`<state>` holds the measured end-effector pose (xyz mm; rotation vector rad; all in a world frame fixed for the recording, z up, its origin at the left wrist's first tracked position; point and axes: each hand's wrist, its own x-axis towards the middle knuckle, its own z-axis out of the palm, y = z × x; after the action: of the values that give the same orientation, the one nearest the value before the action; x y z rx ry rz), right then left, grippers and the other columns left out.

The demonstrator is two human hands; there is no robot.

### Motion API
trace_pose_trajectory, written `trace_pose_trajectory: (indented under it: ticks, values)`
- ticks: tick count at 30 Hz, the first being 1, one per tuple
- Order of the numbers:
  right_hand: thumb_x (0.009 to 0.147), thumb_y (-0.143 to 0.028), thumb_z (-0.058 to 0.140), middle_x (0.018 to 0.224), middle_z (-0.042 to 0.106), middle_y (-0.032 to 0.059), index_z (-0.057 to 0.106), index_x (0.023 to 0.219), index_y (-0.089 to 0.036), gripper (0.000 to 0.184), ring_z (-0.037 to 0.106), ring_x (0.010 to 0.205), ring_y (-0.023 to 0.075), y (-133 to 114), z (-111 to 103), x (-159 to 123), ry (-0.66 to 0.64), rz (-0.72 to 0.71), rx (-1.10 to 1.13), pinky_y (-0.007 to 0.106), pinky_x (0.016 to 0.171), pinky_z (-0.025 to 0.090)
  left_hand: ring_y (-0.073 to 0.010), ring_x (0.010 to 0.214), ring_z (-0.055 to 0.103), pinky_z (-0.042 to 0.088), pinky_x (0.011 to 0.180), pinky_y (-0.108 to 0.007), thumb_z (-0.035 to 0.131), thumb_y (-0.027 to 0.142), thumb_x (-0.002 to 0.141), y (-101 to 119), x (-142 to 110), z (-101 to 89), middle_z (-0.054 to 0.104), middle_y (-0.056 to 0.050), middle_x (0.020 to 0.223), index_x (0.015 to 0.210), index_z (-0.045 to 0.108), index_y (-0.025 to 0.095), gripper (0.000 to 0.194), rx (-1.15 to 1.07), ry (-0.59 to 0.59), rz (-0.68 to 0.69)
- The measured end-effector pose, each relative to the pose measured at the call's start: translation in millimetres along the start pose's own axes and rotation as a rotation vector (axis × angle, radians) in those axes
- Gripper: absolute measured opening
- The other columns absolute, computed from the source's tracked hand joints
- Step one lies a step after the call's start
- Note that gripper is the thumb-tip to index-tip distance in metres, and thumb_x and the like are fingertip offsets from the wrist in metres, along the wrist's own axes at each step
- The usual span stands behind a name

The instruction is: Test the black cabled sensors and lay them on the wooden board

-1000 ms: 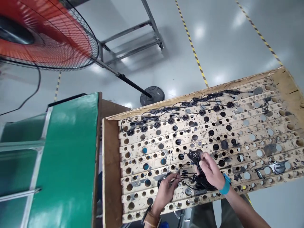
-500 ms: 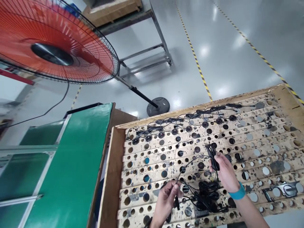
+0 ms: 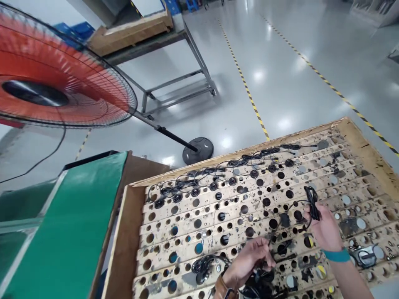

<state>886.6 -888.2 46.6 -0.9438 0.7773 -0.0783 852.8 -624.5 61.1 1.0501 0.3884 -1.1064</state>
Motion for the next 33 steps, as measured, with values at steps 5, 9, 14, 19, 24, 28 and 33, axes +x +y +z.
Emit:
trace_pose_trajectory:
  ticks: [5, 9, 14, 19, 24, 28, 33]
  values:
    - [0.068, -0.046, 0.082, 0.071, 0.063, -0.0014, 0.054, 0.078, -0.023, 0.037, 0.057, 0.065, 0.0149, -45.2, -31.5, 25.3, 0.097, -0.031, -0.007, 0.026, 0.053, 0.05, -0.0159, 0.072, 0.062, 0.047, 0.065, -0.029, 0.081, 0.052, 0.071, -4.1, 38.1, 30.3, 0.066, -0.001, 0.08, 0.093, 0.066, 0.018, 0.043, 0.226, -0.071, -0.151]
    - [0.07, -0.044, 0.081, 0.073, 0.062, -0.0013, 0.054, 0.081, -0.023, 0.036, 0.056, 0.065, 0.0139, -74.6, -48.2, 43.5, 0.107, -0.054, -0.024, 0.025, 0.054, 0.05, -0.0177, 0.08, 0.064, 0.049, 0.075, -0.032, 0.076, 0.053, 0.077, 10.0, 77.8, 62.7, 0.066, -0.003, 0.085, 0.094, 0.066, 0.018, 0.04, 0.039, -0.105, -0.077]
    - [0.076, -0.041, 0.076, 0.073, 0.059, -0.0016, 0.051, 0.08, -0.023, 0.031, 0.053, 0.065, 0.0128, -117.3, -53.0, 70.9, 0.041, -0.082, 0.022, 0.024, 0.053, 0.048, -0.019, 0.093, 0.065, 0.046, 0.093, -0.034, 0.078, 0.046, 0.079, 40.9, 136.8, 111.5, 0.069, -0.007, 0.094, 0.089, 0.071, 0.016, 0.033, -0.262, -0.041, 0.136]
    - [0.081, -0.042, 0.073, 0.073, 0.057, -0.0027, 0.051, 0.087, -0.025, 0.028, 0.05, 0.062, 0.0127, -154.3, -44.0, 100.5, -0.051, -0.113, -0.06, 0.026, 0.056, 0.047, -0.0185, 0.098, 0.063, 0.041, 0.101, -0.034, 0.078, 0.049, 0.078, 72.2, 200.3, 142.6, 0.072, -0.007, 0.099, 0.1, 0.075, 0.017, 0.039, -0.232, 0.149, 0.373]
    - [0.089, -0.047, 0.064, 0.075, 0.058, -0.0026, 0.05, 0.09, -0.026, 0.025, 0.051, 0.063, 0.0137, -175.8, -26.2, 131.5, -0.189, -0.195, -0.276, 0.028, 0.059, 0.044, -0.0199, 0.104, 0.064, 0.044, 0.101, -0.037, 0.079, 0.054, 0.073, 107.0, 273.6, 152.6, 0.073, -0.007, 0.109, 0.102, 0.074, 0.019, 0.045, -0.264, 0.39, 0.561]
    - [0.096, -0.051, 0.054, 0.079, 0.06, -0.0007, 0.05, 0.089, -0.027, 0.026, 0.049, 0.063, 0.0149, -186.1, -12.3, 153.4, -0.301, -0.24, -0.458, 0.032, 0.063, 0.045, -0.0194, 0.091, 0.068, 0.051, 0.088, -0.035, 0.076, 0.049, 0.074, 129.9, 330.3, 154.4, 0.075, -0.009, 0.102, 0.096, 0.073, 0.016, 0.04, -0.138, 0.649, 0.662]
    - [0.096, -0.051, 0.053, 0.077, 0.059, -0.0013, 0.049, 0.09, -0.026, 0.026, 0.049, 0.062, 0.0136, -192.1, 0.4, 174.2, -0.352, -0.284, -0.493, 0.032, 0.063, 0.044, -0.0194, 0.088, 0.068, 0.052, 0.083, -0.032, 0.067, 0.038, 0.08, 141.7, 367.0, 158.2, 0.075, -0.01, 0.094, 0.088, 0.07, 0.016, 0.023, -0.023, 0.827, 0.701]
